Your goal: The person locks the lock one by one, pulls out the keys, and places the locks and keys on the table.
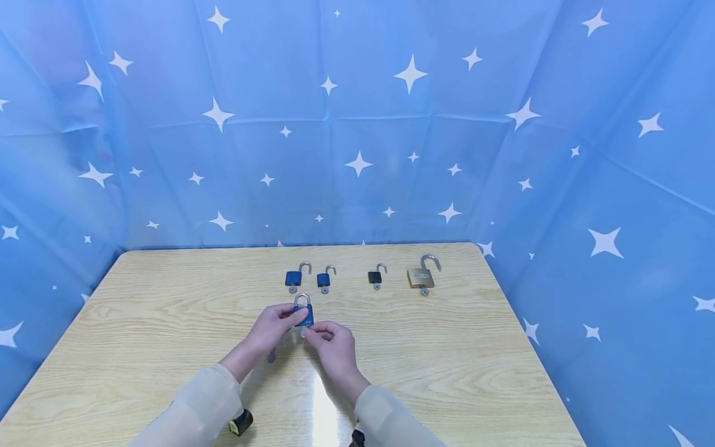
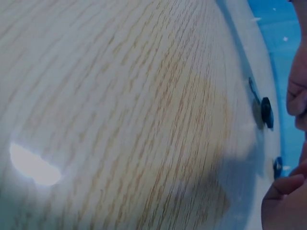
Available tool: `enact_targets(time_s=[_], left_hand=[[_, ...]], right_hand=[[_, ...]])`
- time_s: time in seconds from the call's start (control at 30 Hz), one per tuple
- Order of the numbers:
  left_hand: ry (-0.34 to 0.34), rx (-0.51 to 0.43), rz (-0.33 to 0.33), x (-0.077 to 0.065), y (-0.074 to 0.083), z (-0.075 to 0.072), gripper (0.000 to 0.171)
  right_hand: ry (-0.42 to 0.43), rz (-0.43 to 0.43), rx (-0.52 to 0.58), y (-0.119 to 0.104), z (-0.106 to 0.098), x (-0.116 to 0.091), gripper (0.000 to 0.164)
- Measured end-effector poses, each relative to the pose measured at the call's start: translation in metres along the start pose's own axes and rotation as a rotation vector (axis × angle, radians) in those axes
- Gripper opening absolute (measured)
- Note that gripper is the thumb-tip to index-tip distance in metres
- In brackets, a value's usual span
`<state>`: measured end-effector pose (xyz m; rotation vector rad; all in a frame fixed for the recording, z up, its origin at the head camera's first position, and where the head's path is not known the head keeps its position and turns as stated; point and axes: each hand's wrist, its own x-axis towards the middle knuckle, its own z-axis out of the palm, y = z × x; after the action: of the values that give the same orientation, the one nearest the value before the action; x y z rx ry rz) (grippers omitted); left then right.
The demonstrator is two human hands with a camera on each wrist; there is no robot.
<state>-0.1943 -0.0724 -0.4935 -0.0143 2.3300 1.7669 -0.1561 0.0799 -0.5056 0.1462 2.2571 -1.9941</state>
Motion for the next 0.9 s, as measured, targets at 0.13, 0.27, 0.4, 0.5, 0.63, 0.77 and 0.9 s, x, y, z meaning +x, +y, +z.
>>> enact_targets(time_s=[0.13,0.27,0.4,0.5,0.63,0.77,0.9], left_hand=[[0.005,0.003,-0.005,0.0,0.0008,0.0004,0.029],[0.005,-0.003,-0.007,-0.0003,0.0012,0.0004,0.029],[0.004,-0.007,-0.005,-0.0004,0.0008,0.0002,0.029],[0.003,0.001,-0.005,-0.0009,0.0007,-0.0003,0.028],[0.0,-0.006,-0.014,-0.0013,0.0003,-0.0009,0.027],[-0.005,-0.014,-0.019,-0.0009,-0.0001,-0.0015,0.025],[0.006,0.001,-0.029,0.0002,-0.0006,-0.0025,0.028]], right_hand=[[0.001,0.0,0.007,0.0069,0.0005,0.002,0.021],[-0.002,0.004,0.023,0.0075,0.0003,0.0018,0.02],[-0.007,0.003,0.03,0.008,0.0003,0.002,0.02],[-0.012,0.003,0.027,0.0075,0.0003,0.0017,0.02],[-0.022,0.001,0.021,0.0045,0.0001,0.0006,0.02],[-0.023,0.007,0.017,0.0024,0.0003,0.0009,0.017],[-0.015,0.017,-0.022,0.0043,0.0018,0.0012,0.014]])
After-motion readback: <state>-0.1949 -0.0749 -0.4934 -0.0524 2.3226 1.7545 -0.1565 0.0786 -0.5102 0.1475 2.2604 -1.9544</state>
